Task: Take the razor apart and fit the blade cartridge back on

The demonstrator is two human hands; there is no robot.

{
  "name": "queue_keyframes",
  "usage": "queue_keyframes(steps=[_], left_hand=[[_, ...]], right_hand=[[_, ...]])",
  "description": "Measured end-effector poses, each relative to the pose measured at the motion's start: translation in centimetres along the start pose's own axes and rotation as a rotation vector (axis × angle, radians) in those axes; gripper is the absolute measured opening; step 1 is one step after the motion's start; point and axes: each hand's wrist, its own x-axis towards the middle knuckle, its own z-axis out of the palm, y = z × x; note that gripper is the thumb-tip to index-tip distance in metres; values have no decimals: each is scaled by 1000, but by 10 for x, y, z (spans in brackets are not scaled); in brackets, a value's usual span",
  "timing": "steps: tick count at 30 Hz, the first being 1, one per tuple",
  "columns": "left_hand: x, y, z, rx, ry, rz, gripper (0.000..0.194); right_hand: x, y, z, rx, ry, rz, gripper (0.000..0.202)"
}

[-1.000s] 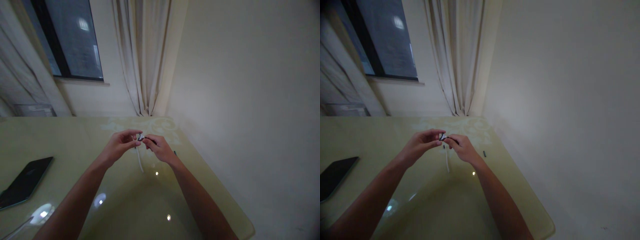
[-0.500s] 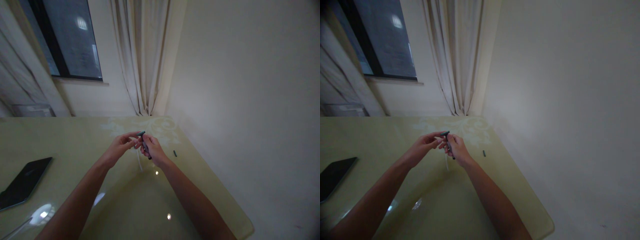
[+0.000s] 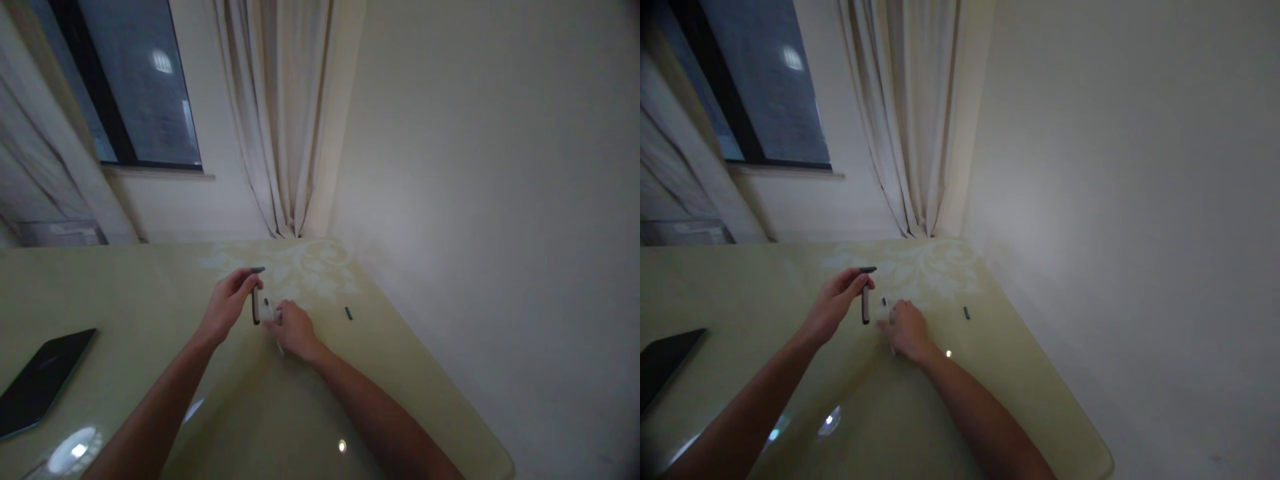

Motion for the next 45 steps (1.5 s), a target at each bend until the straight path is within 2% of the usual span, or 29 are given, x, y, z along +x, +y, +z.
queue_keyframes(steps=[2,5,9,13,14,16,21,25,28,30,32,35,37,40,45], left_hand=[[-2,0,0,-76,-9,-53,62],[-7,2,3,-199,-7,-137,66],[-11,8,7,-270,-7,-152,66],[-15,13,11,-345,-20,-183,65],[-17,14,11,-364,-15,-195,65],[-20,15,13,-385,-15,-213,65],[-28,21,16,-248,-75,-170,59],[-33,30,18,-111,-150,-141,55],[-34,24,22,-52,-175,-149,54],[-36,10,28,39,-226,-181,57],[-39,-7,36,178,-275,-163,56],[-44,-30,56,383,-310,-64,53],[-46,-40,73,417,-332,-53,54],[-45,-47,100,434,-355,-74,57],[-37,-48,136,514,-333,-160,50]], right_hand=[[-3,3,6,-134,-31,-24,23],[0,6,1,-147,-40,-3,15],[14,8,-29,-76,-16,-18,9],[19,2,-68,56,85,-129,29],[17,0,-75,154,143,-187,33],[11,-5,-86,291,151,-280,35],[-3,-13,-88,401,104,-409,32],[-4,-12,-85,408,174,-437,31],[0,-5,-93,369,228,-428,32],[3,4,-106,298,284,-395,32],[3,18,-124,158,318,-303,33],[-2,45,-150,-263,196,60,36],[-7,64,-161,-346,135,173,25],[-11,87,-164,-418,31,295,18],[-3,100,-156,-492,-78,415,38]])
